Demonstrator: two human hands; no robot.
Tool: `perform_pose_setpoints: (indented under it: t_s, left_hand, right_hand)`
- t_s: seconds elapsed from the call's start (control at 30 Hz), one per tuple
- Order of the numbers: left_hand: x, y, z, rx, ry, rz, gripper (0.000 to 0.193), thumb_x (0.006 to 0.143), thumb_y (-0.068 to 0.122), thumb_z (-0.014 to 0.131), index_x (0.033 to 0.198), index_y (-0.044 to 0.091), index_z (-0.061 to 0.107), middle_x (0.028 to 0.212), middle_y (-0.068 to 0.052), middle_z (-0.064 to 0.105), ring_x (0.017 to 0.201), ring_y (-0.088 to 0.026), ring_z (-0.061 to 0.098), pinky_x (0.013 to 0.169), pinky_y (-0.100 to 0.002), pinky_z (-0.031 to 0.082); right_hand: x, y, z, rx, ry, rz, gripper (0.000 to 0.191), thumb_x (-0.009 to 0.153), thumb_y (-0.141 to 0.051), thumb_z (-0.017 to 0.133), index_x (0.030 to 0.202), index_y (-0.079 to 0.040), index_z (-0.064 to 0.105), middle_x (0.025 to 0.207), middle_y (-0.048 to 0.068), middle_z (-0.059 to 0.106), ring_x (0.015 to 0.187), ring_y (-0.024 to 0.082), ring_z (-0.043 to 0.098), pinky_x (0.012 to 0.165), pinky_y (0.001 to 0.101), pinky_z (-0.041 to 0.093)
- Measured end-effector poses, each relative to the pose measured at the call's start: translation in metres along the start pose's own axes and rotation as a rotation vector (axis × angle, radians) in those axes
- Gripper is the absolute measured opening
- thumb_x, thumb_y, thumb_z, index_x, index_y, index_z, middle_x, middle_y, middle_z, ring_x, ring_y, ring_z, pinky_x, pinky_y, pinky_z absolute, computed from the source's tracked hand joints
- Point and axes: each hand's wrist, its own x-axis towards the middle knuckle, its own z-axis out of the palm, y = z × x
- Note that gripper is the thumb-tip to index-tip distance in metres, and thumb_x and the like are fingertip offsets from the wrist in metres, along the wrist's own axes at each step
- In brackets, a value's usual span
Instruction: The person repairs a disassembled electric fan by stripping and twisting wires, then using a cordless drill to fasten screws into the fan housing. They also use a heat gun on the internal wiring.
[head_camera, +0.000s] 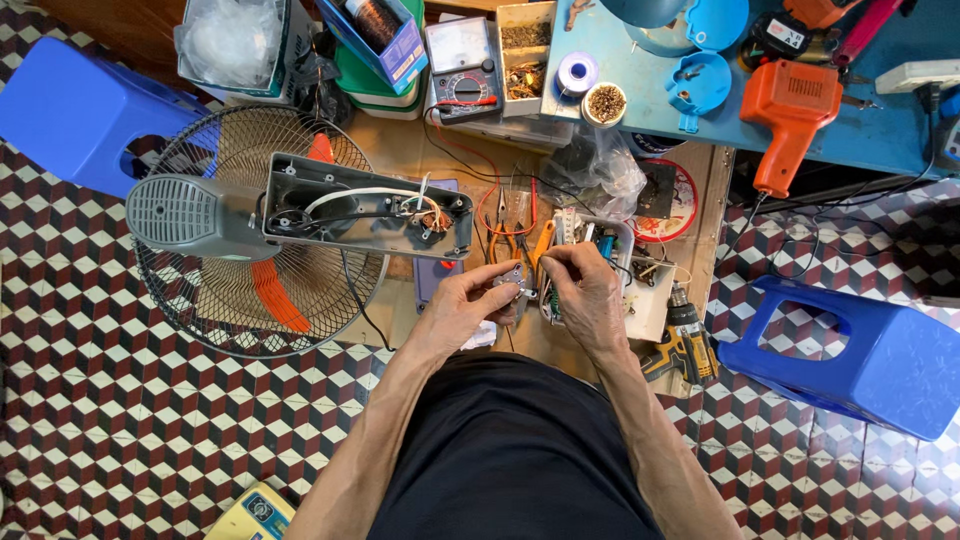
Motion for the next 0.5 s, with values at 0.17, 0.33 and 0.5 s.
perform_pose_setpoints:
  t_s: [0.17,0.33,0.5]
  left_hand:
    - [-0.0021,-0.0042,0.0022,0.028,-0.057,-0.029,0.048,0.096,0.020,0.068,0.140,0.003,0.063,0.097,-0.004,0.071,0.079,-0.012,0.071,0.073,-0.025,0.060]
    - [-0.0028,-0.0047,0.0044,0.008,-0.030,-0.044,0.047,0.096,0.021,0.069,0.139,0.003,0.063,0.097,-0.006,0.071,0.080,-0.012,0.072,0.074,-0.025,0.061]
    - [-0.0019,-0.0094,0.0026,0.014,-0.046,-0.022,0.048,0.096,0.021,0.069,0.139,0.003,0.063,0.099,-0.007,0.072,0.080,-0.012,0.072,0.074,-0.025,0.061]
  right_hand:
    - [0.0011,0.0046,0.0003,0.005,0.014,0.047,0.013,0.097,-0.014,0.071,0.103,-0.003,0.070,0.090,0.005,0.066,0.076,0.011,0.063,0.068,0.0282,0.053]
    - [0.0038,0.0040,-0.0027,0.047,0.005,0.029,0.012,0.097,-0.013,0.071,0.102,-0.002,0.070,0.090,0.004,0.066,0.076,0.011,0.061,0.068,0.0277,0.052]
    - [0.0014,0.0029,-0.0040,0.058,-0.030,0.068,0.014,0.097,-0.015,0.070,0.104,-0.002,0.071,0.090,0.004,0.066,0.076,0.011,0.061,0.068,0.0273,0.052]
